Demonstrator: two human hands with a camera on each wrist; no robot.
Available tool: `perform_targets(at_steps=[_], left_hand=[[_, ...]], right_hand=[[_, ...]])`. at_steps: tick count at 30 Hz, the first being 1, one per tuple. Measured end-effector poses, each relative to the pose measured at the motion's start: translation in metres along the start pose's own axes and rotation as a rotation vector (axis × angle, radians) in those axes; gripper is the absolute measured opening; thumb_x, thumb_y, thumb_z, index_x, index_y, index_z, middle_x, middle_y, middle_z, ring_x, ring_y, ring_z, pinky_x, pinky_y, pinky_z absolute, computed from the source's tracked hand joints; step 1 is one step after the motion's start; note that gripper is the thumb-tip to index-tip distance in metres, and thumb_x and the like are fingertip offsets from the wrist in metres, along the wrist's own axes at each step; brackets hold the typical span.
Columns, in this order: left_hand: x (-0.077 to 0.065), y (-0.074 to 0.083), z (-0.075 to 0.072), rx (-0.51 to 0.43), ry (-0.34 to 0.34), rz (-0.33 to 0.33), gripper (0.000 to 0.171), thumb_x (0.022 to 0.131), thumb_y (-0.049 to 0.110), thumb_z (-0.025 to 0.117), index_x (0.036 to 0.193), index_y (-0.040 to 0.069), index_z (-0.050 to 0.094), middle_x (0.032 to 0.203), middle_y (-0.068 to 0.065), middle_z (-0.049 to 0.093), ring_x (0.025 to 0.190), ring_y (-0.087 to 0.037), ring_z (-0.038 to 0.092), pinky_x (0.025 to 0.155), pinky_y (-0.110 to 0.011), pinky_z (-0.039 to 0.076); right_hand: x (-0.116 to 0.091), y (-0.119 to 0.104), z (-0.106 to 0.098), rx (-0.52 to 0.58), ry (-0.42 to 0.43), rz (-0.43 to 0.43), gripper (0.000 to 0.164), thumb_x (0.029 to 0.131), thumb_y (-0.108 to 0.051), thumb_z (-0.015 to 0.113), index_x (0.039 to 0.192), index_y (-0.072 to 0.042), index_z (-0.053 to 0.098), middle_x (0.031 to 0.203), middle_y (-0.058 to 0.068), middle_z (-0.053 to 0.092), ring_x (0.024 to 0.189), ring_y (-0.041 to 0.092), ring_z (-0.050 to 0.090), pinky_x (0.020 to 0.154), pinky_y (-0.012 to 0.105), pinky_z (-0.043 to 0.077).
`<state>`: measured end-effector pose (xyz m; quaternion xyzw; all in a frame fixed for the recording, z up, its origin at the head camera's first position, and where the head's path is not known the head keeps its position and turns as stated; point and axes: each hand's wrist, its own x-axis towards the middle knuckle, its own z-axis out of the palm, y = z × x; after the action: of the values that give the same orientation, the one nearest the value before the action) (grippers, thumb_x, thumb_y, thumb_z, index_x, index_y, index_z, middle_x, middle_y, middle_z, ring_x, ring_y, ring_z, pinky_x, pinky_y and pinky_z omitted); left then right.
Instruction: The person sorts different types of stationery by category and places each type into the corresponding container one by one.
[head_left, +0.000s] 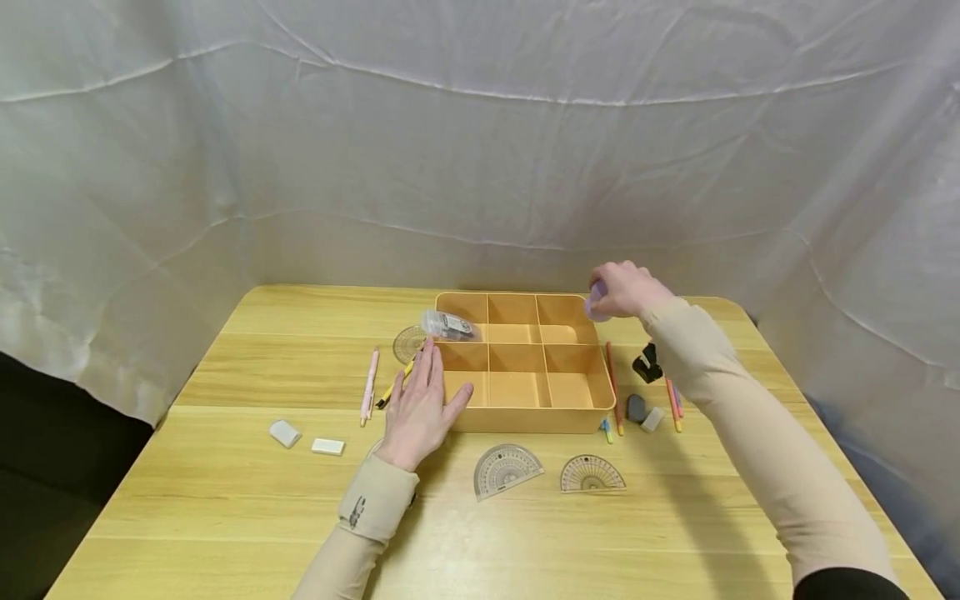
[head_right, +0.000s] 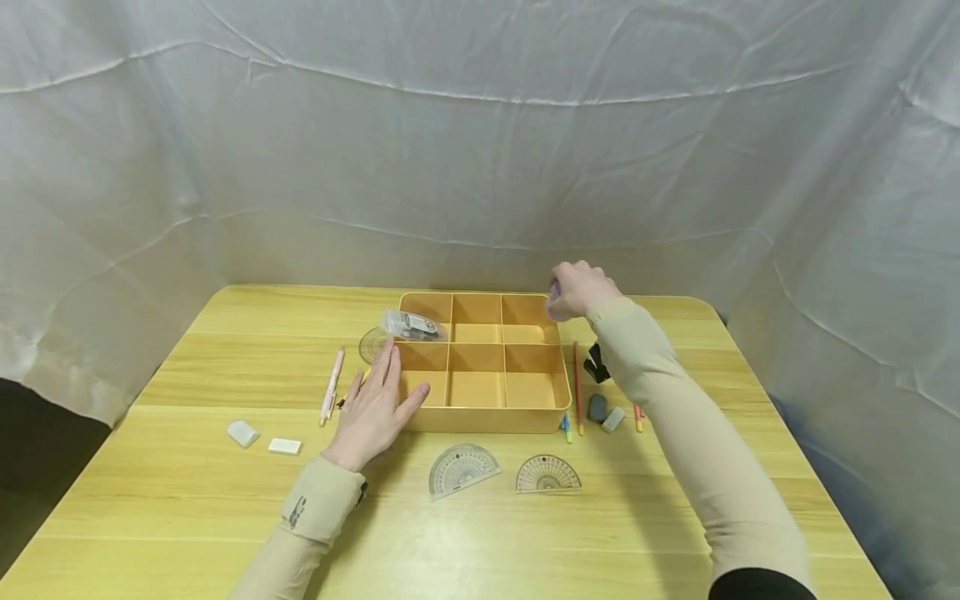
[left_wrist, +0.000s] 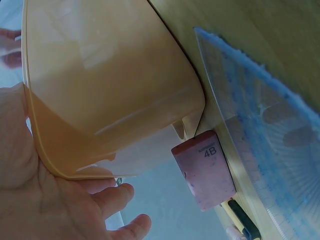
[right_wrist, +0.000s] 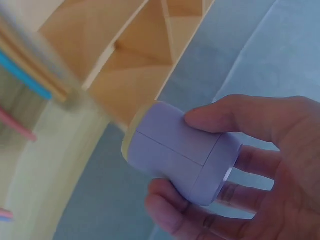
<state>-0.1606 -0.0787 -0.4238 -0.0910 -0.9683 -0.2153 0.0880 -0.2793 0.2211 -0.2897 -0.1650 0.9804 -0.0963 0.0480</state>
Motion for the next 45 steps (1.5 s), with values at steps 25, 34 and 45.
perform_targets(at_steps=[25, 34, 45], left_hand=[[-0.003, 0.0, -0.003, 0.002, -0.017, -0.009, 0.082, 0.097, 0.055, 0.038, 0.151, -0.004, 0.018, 0.16, -0.013, 0.006, 0.142, -0.03, 0.017, 0.115, -0.056, 0.014], [-0.002, 0.001, -0.001, 0.002, -0.014, -0.008, 0.082, 0.097, 0.054, 0.04, 0.151, -0.004, 0.017, 0.16, -0.013, 0.007, 0.142, -0.03, 0.017, 0.114, -0.056, 0.014], [-0.003, 0.002, -0.001, -0.007, -0.007, -0.008, 0.082, 0.097, 0.054, 0.04, 0.151, -0.004, 0.018, 0.16, -0.013, 0.008, 0.141, -0.031, 0.019, 0.114, -0.056, 0.014]], right_hand=[[0.045, -0.071, 0.02, -0.016, -0.145, -0.156, 0.044, 0.075, -0.006, 0.065, 0.118, 0.0, 0.066, 0.117, 0.023, 0.059, 0.104, 0.035, 0.05, 0.086, 0.051, 0.048], [0.054, -0.09, 0.022, -0.025, -0.187, -0.087, 0.046, 0.074, -0.01, 0.071, 0.12, -0.003, 0.066, 0.116, 0.019, 0.06, 0.105, 0.034, 0.051, 0.088, 0.046, 0.049], [0.059, -0.099, 0.035, -0.015, -0.224, -0.019, 0.047, 0.075, -0.013, 0.075, 0.118, -0.001, 0.061, 0.113, 0.016, 0.052, 0.103, 0.033, 0.048, 0.09, 0.046, 0.046]])
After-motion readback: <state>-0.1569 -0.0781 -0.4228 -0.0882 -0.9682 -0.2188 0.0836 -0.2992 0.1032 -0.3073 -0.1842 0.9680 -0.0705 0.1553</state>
